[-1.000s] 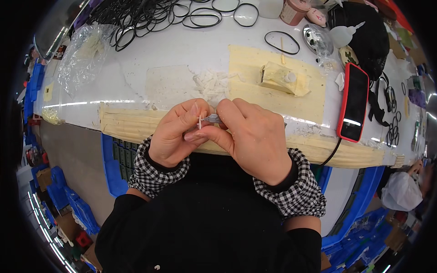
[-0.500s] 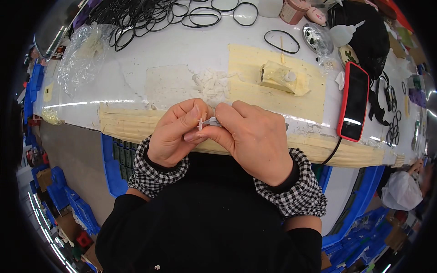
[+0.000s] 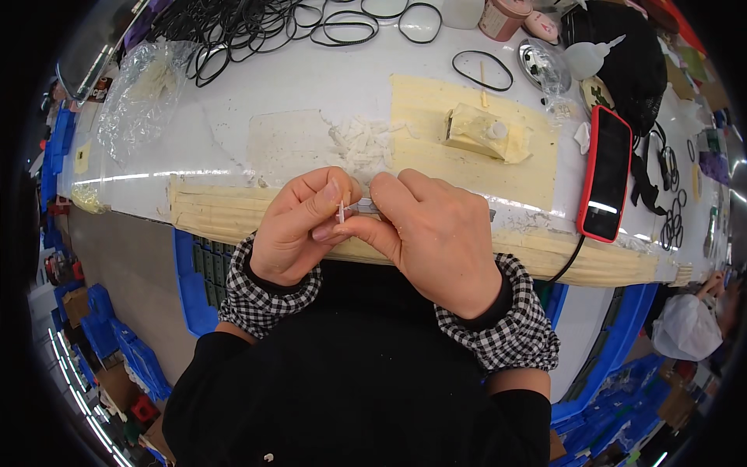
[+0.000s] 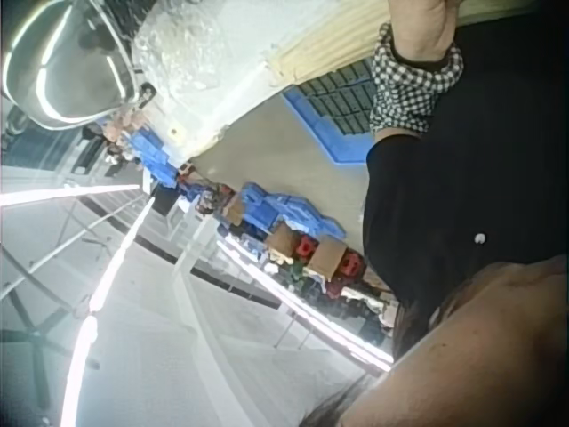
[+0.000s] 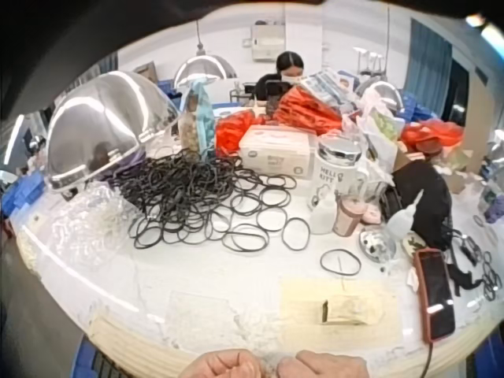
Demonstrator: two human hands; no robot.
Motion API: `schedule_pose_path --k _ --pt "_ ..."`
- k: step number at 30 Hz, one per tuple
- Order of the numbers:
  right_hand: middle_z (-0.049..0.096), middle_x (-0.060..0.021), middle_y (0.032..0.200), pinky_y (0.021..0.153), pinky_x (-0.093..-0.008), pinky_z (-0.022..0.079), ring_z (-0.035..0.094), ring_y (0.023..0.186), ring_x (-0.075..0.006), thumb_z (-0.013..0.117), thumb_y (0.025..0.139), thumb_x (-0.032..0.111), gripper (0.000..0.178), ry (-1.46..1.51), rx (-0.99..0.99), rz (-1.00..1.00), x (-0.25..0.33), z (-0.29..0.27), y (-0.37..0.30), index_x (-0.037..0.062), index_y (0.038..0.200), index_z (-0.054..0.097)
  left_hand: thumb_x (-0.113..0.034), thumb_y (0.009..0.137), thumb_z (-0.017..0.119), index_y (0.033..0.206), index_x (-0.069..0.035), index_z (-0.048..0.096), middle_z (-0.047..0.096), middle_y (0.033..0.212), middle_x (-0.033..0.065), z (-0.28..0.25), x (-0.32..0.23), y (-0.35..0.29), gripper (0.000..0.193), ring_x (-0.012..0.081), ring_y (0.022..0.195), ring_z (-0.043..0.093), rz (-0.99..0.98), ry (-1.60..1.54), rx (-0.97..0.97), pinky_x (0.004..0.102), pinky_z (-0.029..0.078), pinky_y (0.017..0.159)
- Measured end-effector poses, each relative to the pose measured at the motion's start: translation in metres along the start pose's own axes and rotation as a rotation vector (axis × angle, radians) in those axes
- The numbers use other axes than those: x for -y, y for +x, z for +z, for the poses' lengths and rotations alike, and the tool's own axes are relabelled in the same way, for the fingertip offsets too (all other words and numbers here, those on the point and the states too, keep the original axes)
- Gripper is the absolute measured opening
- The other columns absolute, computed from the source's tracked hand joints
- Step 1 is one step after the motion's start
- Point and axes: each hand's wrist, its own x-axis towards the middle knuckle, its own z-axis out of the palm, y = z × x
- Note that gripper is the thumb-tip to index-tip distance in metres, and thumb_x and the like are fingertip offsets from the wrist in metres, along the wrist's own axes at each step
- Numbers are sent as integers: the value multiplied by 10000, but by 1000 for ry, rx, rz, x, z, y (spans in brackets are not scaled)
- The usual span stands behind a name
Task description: Assembling small plastic components at a factory workbench.
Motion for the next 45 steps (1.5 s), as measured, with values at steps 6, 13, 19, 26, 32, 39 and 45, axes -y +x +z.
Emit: schedule_pose_path --k 6,13,19,26,32,39,45 --pt "458 -27 589 437 -316 392 521 503 -209 658 763 423 342 -17 10 -12 0 0 -1 105 743 536 -191 950 523 887 -39 554 529 728 -16 -1 0 -1 167 25 578 354 10 31 -23 166 305 544" --pt "510 -43 636 459 -305 414 541 520 -215 686 784 319 284 71 -25 37 -6 -4 0 75 750 543 -199 960 494 910 -34 550 548 784 7 -4 1 0 181 35 585 370 76 31 -91 174 305 529" --pt "555 -51 781 489 -298 446 582 572 -219 690 748 91 152 -62 -162 120 -24 9 -2 65 867 599 -191 970 430 980 -13 529 553 870 59 -7 -10 1 204 75 614 414 170 -67 -214 194 323 521" --pt "525 -49 806 488 -296 444 581 594 -208 642 716 32 185 -188 -109 40 -18 23 4 83 883 580 -187 966 427 1021 6 515 544 850 58 -8 -9 0 219 94 636 438 259 -193 -258 189 320 517" --pt "510 -53 797 493 -299 447 559 565 -219 611 715 11 138 -194 -121 65 -19 25 5 69 823 548 -154 964 455 1052 7 515 495 847 29 -1 -12 1 193 52 613 390 247 17 -321 172 306 511" --pt "555 -88 818 534 -304 459 589 660 -248 590 710 -74 188 206 -114 137 -11 6 8 18 870 558 -131 931 539 1059 11 555 537 860 17 5 -6 1 193 35 606 375 160 135 -273 169 297 528" --pt "575 -108 829 564 -276 465 580 669 -221 624 750 -46 144 428 -74 147 2 -1 8 -8 872 558 -120 899 608 997 -20 598 559 780 -27 5 6 4 141 17 620 384 168 138 -200 164 316 552"
